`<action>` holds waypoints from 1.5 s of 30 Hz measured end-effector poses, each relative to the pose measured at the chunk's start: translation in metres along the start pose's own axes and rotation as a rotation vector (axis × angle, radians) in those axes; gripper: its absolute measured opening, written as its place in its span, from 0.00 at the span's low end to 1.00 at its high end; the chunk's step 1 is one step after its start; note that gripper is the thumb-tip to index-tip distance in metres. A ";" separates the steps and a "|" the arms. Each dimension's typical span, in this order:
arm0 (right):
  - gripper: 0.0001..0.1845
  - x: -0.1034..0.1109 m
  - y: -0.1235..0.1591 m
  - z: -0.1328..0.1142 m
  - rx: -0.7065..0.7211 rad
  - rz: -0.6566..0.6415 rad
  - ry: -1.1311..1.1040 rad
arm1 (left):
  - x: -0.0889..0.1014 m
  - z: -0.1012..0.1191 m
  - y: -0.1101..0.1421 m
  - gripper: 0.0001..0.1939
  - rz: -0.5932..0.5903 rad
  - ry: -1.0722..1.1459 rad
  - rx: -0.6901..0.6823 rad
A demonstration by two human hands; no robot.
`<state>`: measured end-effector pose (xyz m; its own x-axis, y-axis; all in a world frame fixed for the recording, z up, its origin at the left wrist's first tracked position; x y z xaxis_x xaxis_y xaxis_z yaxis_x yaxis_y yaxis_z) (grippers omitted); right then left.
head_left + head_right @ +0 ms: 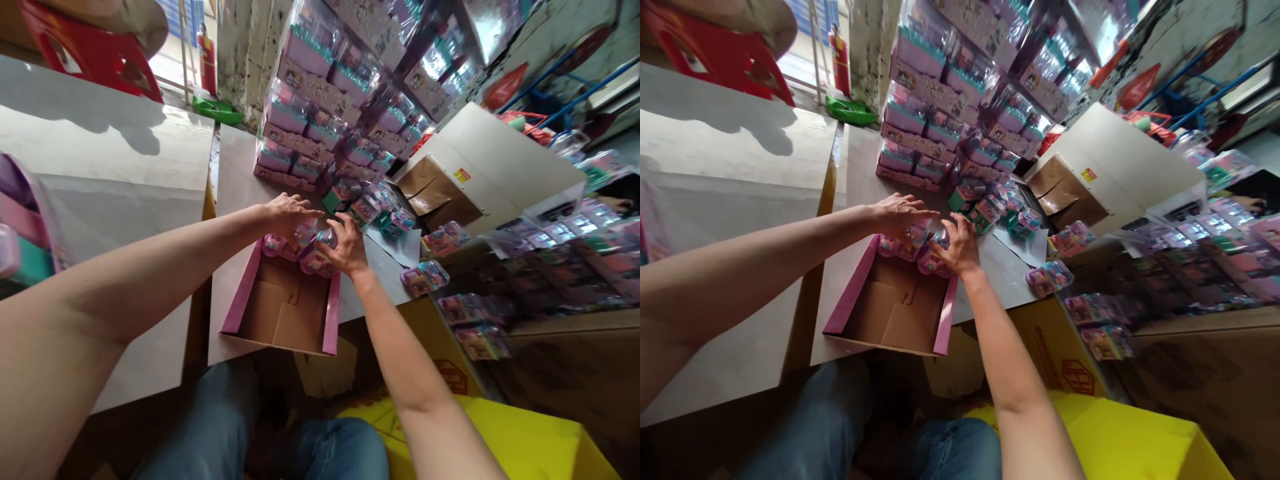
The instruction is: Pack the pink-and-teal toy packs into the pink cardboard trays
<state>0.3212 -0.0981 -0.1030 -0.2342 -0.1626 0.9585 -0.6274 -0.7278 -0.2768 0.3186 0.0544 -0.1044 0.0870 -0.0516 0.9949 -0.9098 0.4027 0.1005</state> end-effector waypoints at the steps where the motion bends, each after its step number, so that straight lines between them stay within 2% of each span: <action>1: 0.31 -0.001 0.012 -0.003 -0.076 0.086 0.038 | 0.001 0.001 0.001 0.54 -0.006 -0.004 0.007; 3: 0.35 -0.010 0.031 -0.014 -0.202 0.143 0.114 | 0.001 0.002 0.001 0.54 -0.015 -0.010 0.020; 7: 0.45 -0.027 0.044 -0.025 -0.367 0.114 0.131 | -0.001 0.000 -0.002 0.53 -0.011 -0.006 0.025; 14: 0.48 -0.044 0.030 -0.016 -0.295 0.056 0.170 | -0.008 -0.001 -0.007 0.53 0.032 0.002 0.022; 18: 0.45 -0.055 0.032 -0.010 -0.240 0.074 0.200 | -0.005 0.000 -0.006 0.52 0.055 0.005 0.019; 20: 0.43 -0.055 0.034 -0.009 -0.221 0.085 0.204 | -0.003 0.001 -0.001 0.53 0.135 0.023 -0.017; 22: 0.43 -0.049 0.038 -0.013 -0.213 0.117 0.191 | -0.003 0.001 0.014 0.56 0.301 0.107 -0.010; 24: 0.41 -0.037 0.047 -0.020 -0.234 0.176 0.156 | -0.014 -0.005 0.038 0.58 0.472 0.257 0.125; 25: 0.39 -0.032 0.052 -0.026 -0.253 0.201 0.123 | -0.026 -0.010 0.052 0.59 0.508 0.345 0.247; 26: 0.35 -0.029 0.058 -0.033 -0.259 0.201 0.079 | -0.042 -0.013 0.066 0.60 0.493 0.426 0.388; 28: 0.25 -0.033 0.064 -0.051 -0.219 0.118 -0.027 | -0.079 -0.013 0.090 0.54 0.339 0.544 0.634; 29: 0.20 -0.040 0.064 -0.061 -0.184 0.045 -0.076 | -0.096 -0.010 0.099 0.46 0.232 0.586 0.705; 31: 0.16 -0.059 0.059 -0.077 -0.140 -0.112 -0.134 | -0.117 -0.001 0.108 0.25 0.071 0.637 0.747; 32: 0.15 -0.069 0.055 -0.082 -0.142 -0.178 -0.148 | -0.121 0.003 0.109 0.17 0.035 0.650 0.744; 33: 0.16 -0.079 0.049 -0.084 -0.156 -0.230 -0.158 | -0.122 0.005 0.109 0.14 0.025 0.652 0.743; 37: 0.21 -0.104 0.022 -0.085 -0.226 -0.324 -0.190 | -0.114 0.008 0.107 0.14 0.057 0.598 0.717; 41: 0.23 -0.103 0.011 -0.083 -0.245 -0.318 -0.219 | -0.109 0.012 0.107 0.14 0.033 0.556 0.667; 45: 0.23 -0.087 0.034 -0.077 -0.148 -0.329 -0.302 | -0.110 0.014 0.110 0.17 0.020 0.528 0.741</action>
<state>0.2629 -0.0568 -0.2006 0.2076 -0.1412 0.9680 -0.7365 -0.6738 0.0597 0.2033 0.0917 -0.2028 0.0769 0.4483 0.8906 -0.9251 -0.3010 0.2315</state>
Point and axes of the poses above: each hand's wrist, its own y-axis away from the middle knuckle, its own x-axis out of the back of the hand, z = x × y, the point moved 6 cm from there along -y, towards the middle knuckle, and after that the axes turned 7 degrees about -z, right-handed, at the moved point
